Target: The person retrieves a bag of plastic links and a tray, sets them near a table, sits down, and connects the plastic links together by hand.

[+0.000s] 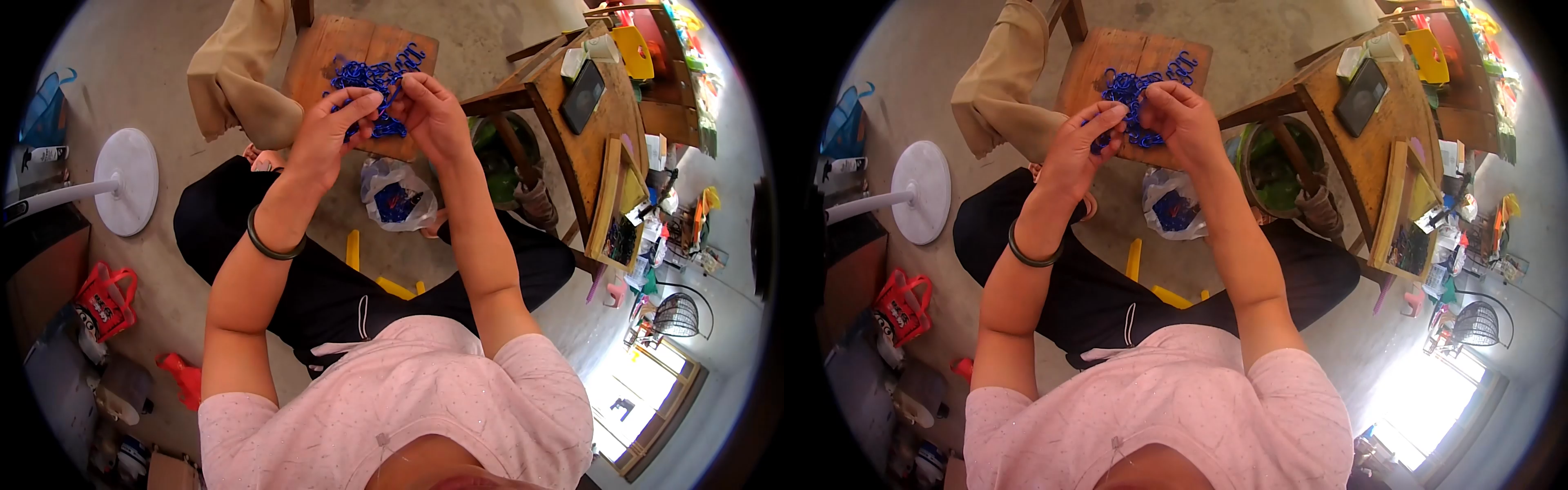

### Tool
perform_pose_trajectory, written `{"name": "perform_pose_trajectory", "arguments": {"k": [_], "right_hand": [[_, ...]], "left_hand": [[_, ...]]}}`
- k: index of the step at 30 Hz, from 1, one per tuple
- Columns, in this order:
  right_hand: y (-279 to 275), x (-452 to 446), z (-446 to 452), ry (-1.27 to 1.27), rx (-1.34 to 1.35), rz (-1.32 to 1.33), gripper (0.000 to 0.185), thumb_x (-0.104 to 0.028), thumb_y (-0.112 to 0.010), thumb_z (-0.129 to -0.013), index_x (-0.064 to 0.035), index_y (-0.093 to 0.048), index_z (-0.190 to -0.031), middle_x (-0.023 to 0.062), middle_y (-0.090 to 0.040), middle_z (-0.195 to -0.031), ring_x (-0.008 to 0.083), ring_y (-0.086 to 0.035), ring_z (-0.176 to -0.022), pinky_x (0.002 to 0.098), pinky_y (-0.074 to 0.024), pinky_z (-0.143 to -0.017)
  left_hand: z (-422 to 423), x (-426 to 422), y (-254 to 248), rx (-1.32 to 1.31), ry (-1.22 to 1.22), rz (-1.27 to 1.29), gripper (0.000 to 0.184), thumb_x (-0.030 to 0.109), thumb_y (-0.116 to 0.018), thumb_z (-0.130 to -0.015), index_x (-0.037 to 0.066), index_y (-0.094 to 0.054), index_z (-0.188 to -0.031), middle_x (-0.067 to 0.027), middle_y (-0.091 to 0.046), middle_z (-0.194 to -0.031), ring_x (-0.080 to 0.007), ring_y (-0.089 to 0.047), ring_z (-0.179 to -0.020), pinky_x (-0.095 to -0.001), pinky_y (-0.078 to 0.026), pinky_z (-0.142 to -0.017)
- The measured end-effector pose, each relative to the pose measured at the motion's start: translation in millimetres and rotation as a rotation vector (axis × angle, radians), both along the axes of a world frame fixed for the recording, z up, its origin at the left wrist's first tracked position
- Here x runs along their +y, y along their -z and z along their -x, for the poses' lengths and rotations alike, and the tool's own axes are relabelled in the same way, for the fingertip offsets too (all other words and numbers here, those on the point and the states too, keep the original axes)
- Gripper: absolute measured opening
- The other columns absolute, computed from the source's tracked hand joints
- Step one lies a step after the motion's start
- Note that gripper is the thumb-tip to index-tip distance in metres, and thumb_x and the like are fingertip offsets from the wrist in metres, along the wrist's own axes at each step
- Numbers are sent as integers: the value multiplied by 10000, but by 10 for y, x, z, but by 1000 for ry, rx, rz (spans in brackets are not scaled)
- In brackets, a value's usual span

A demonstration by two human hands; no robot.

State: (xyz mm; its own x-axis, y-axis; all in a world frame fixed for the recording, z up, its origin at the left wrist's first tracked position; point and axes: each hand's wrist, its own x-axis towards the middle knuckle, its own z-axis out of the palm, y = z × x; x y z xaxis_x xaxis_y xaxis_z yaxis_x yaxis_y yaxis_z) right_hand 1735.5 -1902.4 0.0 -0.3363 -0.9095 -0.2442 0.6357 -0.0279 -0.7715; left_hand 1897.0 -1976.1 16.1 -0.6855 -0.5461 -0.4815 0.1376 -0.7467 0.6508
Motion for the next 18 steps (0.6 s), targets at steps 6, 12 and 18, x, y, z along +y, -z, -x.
{"name": "perform_pose_trajectory", "arguments": {"k": [6,12,18], "right_hand": [[-67,59,-52,32,64,-21,109,-107,-626,-894,-11,-630,-946,38,-636,-802,128,-602,-698,269,-506,-675],[271,-11,248,50,666,-352,165,-158,-665,-859,6,-646,-857,58,-655,-782,118,-624,-742,254,-493,-669],[759,-182,494,-115,1351,-631,177,-224,-668,-810,-53,-671,-855,109,-679,-824,230,-659,-811,361,-504,-701]], "left_hand": [[-10,-18,52,32,-8,10,130,233,-670,-869,108,-645,-894,38,-583,-777,-39,-513,-621,-189,-371,-540],[-142,-253,155,150,-270,-62,182,209,-583,-917,36,-605,-968,-8,-569,-755,-88,-520,-611,-203,-372,-514],[-180,-275,52,133,-325,-97,206,215,-574,-922,17,-592,-973,-20,-579,-757,-108,-521,-615,-211,-396,-527]]}}
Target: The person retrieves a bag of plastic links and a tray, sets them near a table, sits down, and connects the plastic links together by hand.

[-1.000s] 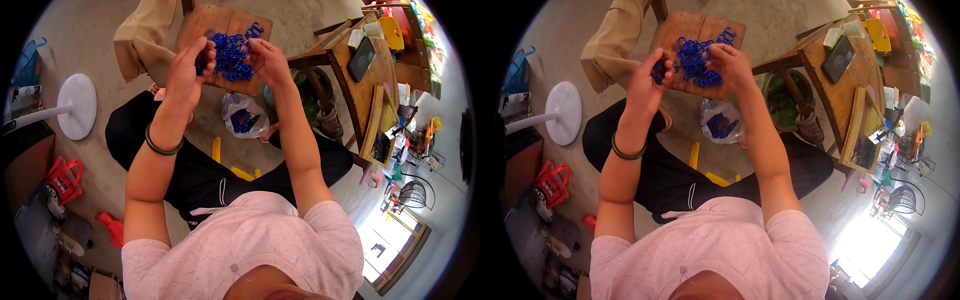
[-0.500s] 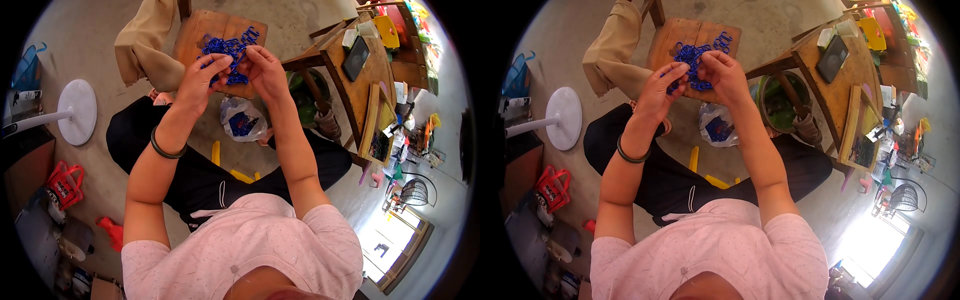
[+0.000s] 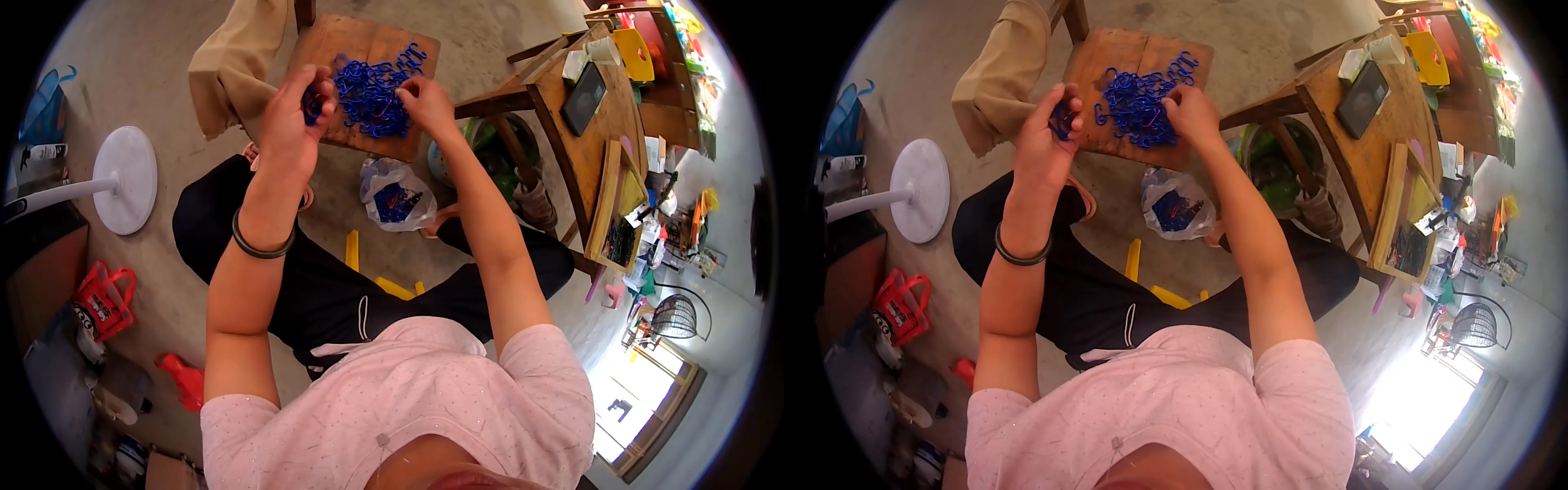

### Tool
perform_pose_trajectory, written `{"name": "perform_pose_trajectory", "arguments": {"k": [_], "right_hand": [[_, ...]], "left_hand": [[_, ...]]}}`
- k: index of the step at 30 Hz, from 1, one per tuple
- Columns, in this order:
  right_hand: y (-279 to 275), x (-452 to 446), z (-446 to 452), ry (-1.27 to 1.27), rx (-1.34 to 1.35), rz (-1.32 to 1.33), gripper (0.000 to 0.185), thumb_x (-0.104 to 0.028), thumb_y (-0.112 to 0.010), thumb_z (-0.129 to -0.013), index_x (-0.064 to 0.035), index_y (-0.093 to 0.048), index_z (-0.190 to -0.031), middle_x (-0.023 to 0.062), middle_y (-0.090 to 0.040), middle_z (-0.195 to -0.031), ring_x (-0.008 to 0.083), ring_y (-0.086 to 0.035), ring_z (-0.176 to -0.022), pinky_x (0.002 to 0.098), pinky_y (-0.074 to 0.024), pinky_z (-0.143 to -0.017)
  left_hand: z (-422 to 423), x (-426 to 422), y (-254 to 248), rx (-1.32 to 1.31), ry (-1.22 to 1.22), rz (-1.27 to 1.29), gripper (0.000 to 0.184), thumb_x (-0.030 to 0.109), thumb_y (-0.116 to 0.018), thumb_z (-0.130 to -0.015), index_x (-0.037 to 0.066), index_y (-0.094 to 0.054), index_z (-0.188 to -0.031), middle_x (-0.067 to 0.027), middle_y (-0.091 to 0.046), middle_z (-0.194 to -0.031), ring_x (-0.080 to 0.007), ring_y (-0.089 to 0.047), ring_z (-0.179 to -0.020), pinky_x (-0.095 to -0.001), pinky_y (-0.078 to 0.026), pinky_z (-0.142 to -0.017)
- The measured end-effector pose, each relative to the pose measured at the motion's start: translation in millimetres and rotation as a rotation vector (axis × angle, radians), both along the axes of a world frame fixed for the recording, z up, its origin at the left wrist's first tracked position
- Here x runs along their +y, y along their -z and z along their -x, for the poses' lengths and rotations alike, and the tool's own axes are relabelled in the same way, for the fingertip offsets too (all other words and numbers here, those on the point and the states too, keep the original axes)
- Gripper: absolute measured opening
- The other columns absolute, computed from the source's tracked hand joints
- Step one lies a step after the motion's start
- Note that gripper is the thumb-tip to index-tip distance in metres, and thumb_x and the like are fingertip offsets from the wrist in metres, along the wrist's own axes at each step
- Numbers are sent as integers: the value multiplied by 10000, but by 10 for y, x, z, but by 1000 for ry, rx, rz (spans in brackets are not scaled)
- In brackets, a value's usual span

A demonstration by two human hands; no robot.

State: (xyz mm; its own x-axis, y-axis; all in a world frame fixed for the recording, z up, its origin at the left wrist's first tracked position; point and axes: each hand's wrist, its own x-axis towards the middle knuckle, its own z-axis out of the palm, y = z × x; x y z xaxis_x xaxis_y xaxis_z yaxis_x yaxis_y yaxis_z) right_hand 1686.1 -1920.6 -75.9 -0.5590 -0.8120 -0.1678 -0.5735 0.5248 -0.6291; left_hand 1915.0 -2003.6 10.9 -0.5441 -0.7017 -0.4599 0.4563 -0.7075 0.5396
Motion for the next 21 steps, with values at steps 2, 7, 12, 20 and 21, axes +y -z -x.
{"name": "perform_pose_trajectory", "arguments": {"k": [2,7,12,20,21], "right_hand": [[75,-111,-2,-17,183,34,175,-241,-667,-791,-84,-684,-866,110,-672,-868,281,-647,-851,402,-501,-732],[225,-403,-48,-128,397,49,197,-273,-687,-746,-112,-712,-855,104,-643,-943,306,-614,-928,429,-497,-778],[310,-569,-106,-231,528,-90,202,-269,-683,-734,-114,-726,-856,114,-655,-924,295,-625,-921,428,-504,-786],[181,-457,190,27,-24,-35,242,-235,-691,-826,-17,-716,-928,75,-642,-685,121,-623,-698,273,-474,-611],[59,-398,170,67,-179,-23,225,-217,-683,-838,-14,-714,-931,60,-640,-702,114,-613,-694,264,-472,-607]], "left_hand": [[27,9,32,-8,8,-11,209,224,-581,-919,19,-597,-959,-22,-583,-758,-108,-521,-616,-212,-416,-548],[28,-14,43,9,18,-22,210,231,-593,-913,24,-607,-940,-23,-588,-761,-107,-525,-625,-202,-439,-585],[31,-22,59,5,19,-34,205,232,-596,-912,29,-614,-938,-19,-591,-764,-106,-528,-634,-202,-439,-592],[27,-25,68,0,31,-33,204,238,-603,-907,36,-620,-932,-11,-594,-768,-98,-529,-638,-200,-434,-589],[33,-19,63,-1,39,-31,205,239,-605,-907,37,-620,-932,-11,-594,-768,-97,-529,-639,-199,-432,-587]]}}
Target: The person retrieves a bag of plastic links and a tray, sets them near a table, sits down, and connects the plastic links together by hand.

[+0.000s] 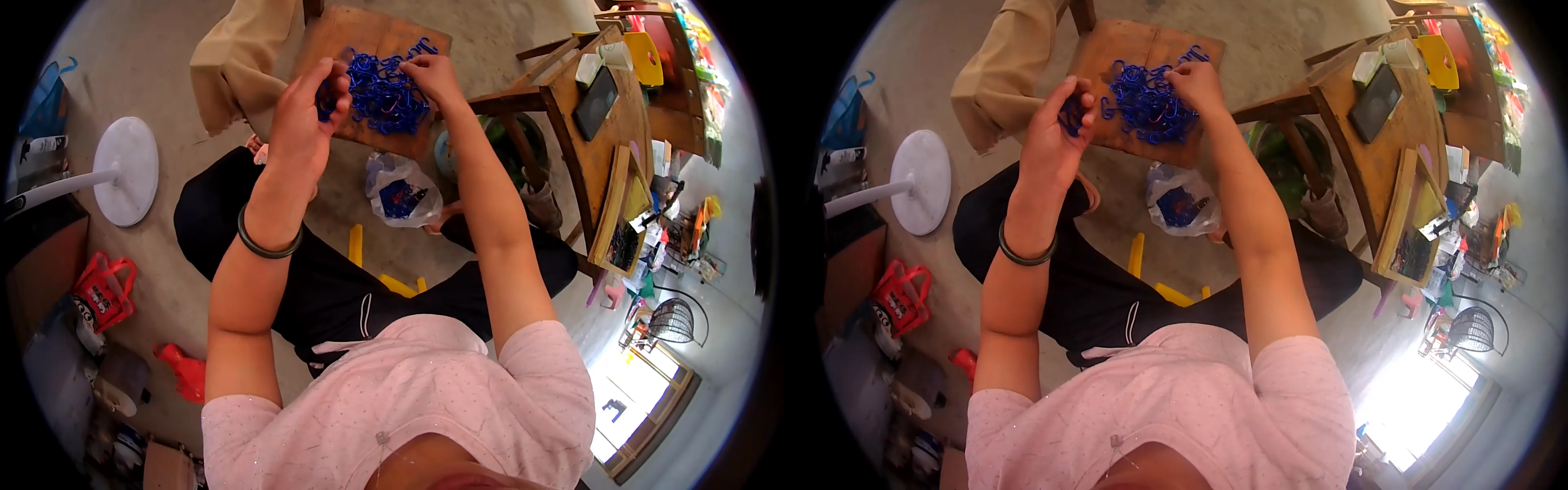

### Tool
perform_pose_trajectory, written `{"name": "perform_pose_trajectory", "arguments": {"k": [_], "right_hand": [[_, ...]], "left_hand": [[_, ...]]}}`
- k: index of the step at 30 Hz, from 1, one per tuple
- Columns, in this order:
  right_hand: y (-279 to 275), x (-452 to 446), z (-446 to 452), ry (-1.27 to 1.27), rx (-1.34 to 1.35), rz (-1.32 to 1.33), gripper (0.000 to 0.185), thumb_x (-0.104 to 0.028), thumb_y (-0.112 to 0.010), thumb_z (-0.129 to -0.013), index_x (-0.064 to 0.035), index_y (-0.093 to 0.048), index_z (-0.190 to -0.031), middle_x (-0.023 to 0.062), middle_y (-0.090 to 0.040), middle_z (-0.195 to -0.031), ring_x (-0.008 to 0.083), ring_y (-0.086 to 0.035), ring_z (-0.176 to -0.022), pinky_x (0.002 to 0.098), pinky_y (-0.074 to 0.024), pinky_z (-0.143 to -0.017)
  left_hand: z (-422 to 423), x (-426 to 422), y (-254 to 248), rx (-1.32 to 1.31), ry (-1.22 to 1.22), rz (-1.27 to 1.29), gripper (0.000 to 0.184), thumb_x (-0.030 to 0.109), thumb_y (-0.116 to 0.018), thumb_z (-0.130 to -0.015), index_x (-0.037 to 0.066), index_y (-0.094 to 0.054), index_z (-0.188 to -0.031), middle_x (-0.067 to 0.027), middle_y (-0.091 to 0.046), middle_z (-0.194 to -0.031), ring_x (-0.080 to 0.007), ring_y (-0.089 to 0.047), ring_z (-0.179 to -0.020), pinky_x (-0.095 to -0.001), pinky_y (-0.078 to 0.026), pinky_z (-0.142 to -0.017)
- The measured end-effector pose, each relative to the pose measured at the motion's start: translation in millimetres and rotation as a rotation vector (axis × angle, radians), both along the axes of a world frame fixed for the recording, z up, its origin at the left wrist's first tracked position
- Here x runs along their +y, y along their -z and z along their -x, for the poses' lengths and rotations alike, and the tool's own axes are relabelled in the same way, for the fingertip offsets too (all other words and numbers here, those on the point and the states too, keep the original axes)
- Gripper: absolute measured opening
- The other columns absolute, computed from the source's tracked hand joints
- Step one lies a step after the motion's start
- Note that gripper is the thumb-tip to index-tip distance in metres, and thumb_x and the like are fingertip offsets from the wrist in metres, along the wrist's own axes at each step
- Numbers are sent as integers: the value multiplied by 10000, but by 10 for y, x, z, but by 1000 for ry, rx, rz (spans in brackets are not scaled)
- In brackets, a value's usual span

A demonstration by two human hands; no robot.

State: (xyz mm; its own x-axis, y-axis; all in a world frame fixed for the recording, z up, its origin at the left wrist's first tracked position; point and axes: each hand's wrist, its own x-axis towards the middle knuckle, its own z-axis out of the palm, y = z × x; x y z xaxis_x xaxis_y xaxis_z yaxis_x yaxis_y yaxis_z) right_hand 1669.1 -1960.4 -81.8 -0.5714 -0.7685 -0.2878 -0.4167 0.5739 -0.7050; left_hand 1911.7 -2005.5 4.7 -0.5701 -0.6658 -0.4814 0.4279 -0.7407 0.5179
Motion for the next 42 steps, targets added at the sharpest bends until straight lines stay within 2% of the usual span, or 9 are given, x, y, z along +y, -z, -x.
{"name": "perform_pose_trajectory", "arguments": {"k": [5,8,14,26,29,32,35,38,42], "right_hand": [[-300,257,-115,116,-691,194,168,-187,-669,-869,-39,-705,-940,-4,-646,-802,81,-591,-700,220,-480,-640],[-482,423,-264,113,-889,306,148,-184,-669,-871,-55,-692,-941,-3,-634,-796,77,-577,-689,216,-476,-655],[-712,582,-457,115,-971,417,128,-140,-591,-923,-21,-636,-941,14,-624,-833,100,-571,-697,254,-470,-664],[-866,678,-589,123,-1044,548,161,-137,-622,-900,6,-662,-961,31,-632,-789,109,-580,-691,238,-474,-671],[-716,651,-514,86,-770,430,160,-144,-611,-904,2,-662,-945,28,-644,-804,115,-584,-702,268,-474,-659],[-407,538,-350,-3,-296,189,208,-193,-649,-872,8,-680,-915,33,-659,-771,95,-599,-708,252,-479,-642],[-64,355,-174,-142,17,-78,217,-216,-666,-822,-15,-699,-897,82,-686,-784,156,-651,-726,302,-504,-648],[0,172,-206,-154,428,-100,229,-239,-668,-785,-60,-714,-921,129,-693,-831,250,-674,-782,365,-520,-690],[-7,-106,-248,-203,560,-87,230,-227,-615,-768,-40,-715,-858,166,-684,-867,343,-656,-860,442,-515,-754]], "left_hand": [[2,18,18,15,15,18,206,245,-607,-908,40,-618,-927,-10,-590,-770,-94,-529,-633,-194,-419,-566],[16,37,31,10,18,32,209,245,-605,-910,37,-614,-929,-13,-586,-769,-97,-527,-623,-195,-407,-546],[30,45,94,29,26,69,219,237,-601,-913,19,-603,-940,-22,-580,-766,-102,-526,-615,-203,-388,-521],[38,77,18,2,43,71,198,233,-602,-913,36,-607,-934,-6,-575,-765,-94,-519,-613,-193,-384,-526],[3,51,29,52,35,58,192,230,-599,-913,38,-596,-935,-11,-574,-764,-96,-517,-613,-194,-380,-518],[-32,9,-12,65,26,48,190,227,-596,-914,39,-585,-937,-16,-574,-760,-99,-516,-615,-198,-377,-513],[-51,-9,-15,48,14,41,192,229,-597,-913,38,-587,-933,-18,-575,-755,-102,-515,-617,-199,-380,-518],[-53,-23,-34,37,2,23,192,228,-603,-910,37,-595,-928,-19,-576,-753,-104,-514,-622,-199,-390,-537],[-62,-33,-36,38,-7,17,193,225,-612,-905,33,-605,-919,-21,-580,-756,-108,-515,-634,-202,-407,-572]]}}
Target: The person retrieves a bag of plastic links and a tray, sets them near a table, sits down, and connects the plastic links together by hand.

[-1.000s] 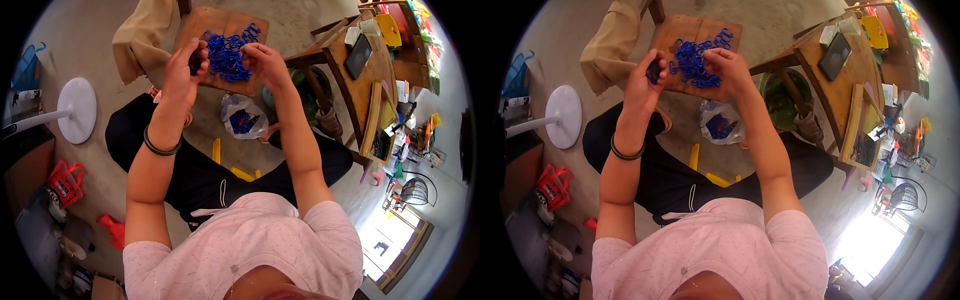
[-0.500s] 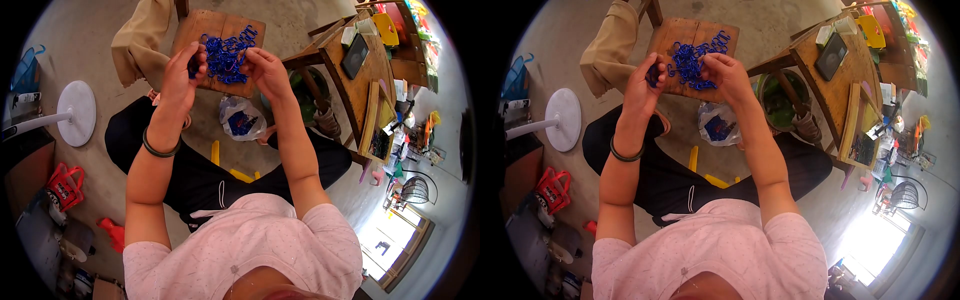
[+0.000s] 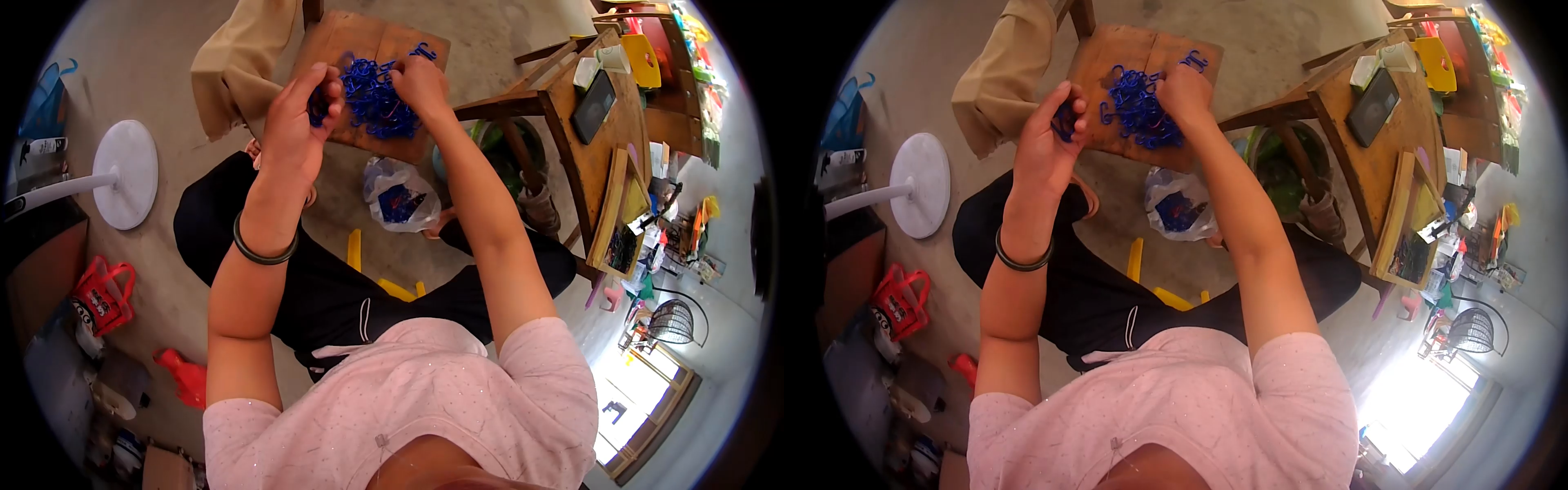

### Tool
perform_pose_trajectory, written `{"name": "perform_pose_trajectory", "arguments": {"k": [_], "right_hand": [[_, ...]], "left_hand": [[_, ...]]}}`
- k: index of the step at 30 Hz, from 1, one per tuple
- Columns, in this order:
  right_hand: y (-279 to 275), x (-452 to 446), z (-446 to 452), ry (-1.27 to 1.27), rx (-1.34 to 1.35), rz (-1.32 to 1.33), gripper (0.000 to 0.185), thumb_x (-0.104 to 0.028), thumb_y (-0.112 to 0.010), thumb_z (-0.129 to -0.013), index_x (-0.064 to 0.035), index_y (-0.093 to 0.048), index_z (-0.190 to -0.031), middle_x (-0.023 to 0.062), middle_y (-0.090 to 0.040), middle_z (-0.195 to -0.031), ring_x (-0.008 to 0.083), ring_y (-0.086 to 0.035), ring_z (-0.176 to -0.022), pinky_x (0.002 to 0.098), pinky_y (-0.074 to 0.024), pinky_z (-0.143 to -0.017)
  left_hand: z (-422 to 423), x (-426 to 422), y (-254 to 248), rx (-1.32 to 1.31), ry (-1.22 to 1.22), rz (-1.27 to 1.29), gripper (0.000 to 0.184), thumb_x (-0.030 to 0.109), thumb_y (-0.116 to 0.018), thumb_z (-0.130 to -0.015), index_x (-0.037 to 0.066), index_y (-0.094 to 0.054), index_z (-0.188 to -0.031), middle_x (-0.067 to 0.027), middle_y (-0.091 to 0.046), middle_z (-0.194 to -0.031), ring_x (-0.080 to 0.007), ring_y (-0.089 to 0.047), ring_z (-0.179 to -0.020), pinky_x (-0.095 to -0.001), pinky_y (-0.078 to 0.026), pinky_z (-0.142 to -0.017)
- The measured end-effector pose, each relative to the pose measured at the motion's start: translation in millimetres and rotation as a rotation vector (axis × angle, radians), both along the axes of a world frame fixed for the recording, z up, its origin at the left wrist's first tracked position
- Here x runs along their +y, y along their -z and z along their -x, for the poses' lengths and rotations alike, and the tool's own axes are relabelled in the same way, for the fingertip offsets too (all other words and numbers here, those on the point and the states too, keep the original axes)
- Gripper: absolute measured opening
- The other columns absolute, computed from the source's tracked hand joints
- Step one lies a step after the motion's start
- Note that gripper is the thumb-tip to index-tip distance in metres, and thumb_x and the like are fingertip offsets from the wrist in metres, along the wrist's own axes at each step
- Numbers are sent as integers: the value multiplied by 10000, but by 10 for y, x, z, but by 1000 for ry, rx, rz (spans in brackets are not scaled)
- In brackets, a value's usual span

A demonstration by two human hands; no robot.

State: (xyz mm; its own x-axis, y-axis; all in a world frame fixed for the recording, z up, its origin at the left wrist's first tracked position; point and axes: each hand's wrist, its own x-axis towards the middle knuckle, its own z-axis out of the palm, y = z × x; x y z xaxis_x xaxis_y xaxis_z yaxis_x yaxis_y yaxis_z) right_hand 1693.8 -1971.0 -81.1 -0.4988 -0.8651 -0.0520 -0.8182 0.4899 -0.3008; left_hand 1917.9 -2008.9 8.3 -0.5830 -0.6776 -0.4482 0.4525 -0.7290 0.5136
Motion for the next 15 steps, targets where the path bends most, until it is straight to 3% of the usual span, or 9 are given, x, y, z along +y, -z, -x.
{"name": "perform_pose_trajectory", "arguments": {"k": [2,5,8,11,15], "right_hand": [[142,-103,17,-48,78,-80,215,-224,-602,-765,-53,-719,-822,151,-686,-842,325,-655,-865,447,-502,-756],[296,-121,-57,-266,332,8,193,-224,-599,-753,-77,-719,-788,129,-678,-782,300,-646,-853,438,-470,-746],[312,-210,-163,-385,555,-114,185,-244,-615,-735,-92,-712,-775,108,-660,-726,283,-634,-824,416,-438,-746],[340,-270,-165,-350,566,-73,169,-205,-616,-714,-77,-705,-782,120,-668,-739,276,-646,-797,415,-441,-696],[50,-201,-96,-140,102,-92,147,-177,-629,-714,-45,-682,-753,123,-686,-776,252,-656,-735,406,-462,-665]], "left_hand": [[2,-10,1,10,-5,-6,194,224,-612,-906,30,-607,-917,-21,-579,-755,-109,-516,-640,-206,-411,-581],[15,-17,-3,34,-4,-3,199,226,-613,-907,27,-610,-912,-20,-578,-752,-111,-515,-644,-208,-416,-591],[13,-18,-3,26,-8,-10,201,228,-612,-908,27,-612,-909,-20,-578,-750,-111,-515,-642,-209,-421,-597],[29,-16,16,16,4,-17,201,229,-612,-908,28,-614,-912,-19,-581,-751,-109,-516,-638,-208,-426,-600],[19,-15,36,19,-1,-8,206,236,-618,-904,31,-618,-917,-15,-584,-752,-104,-520,-635,-206,-428,-592]]}}
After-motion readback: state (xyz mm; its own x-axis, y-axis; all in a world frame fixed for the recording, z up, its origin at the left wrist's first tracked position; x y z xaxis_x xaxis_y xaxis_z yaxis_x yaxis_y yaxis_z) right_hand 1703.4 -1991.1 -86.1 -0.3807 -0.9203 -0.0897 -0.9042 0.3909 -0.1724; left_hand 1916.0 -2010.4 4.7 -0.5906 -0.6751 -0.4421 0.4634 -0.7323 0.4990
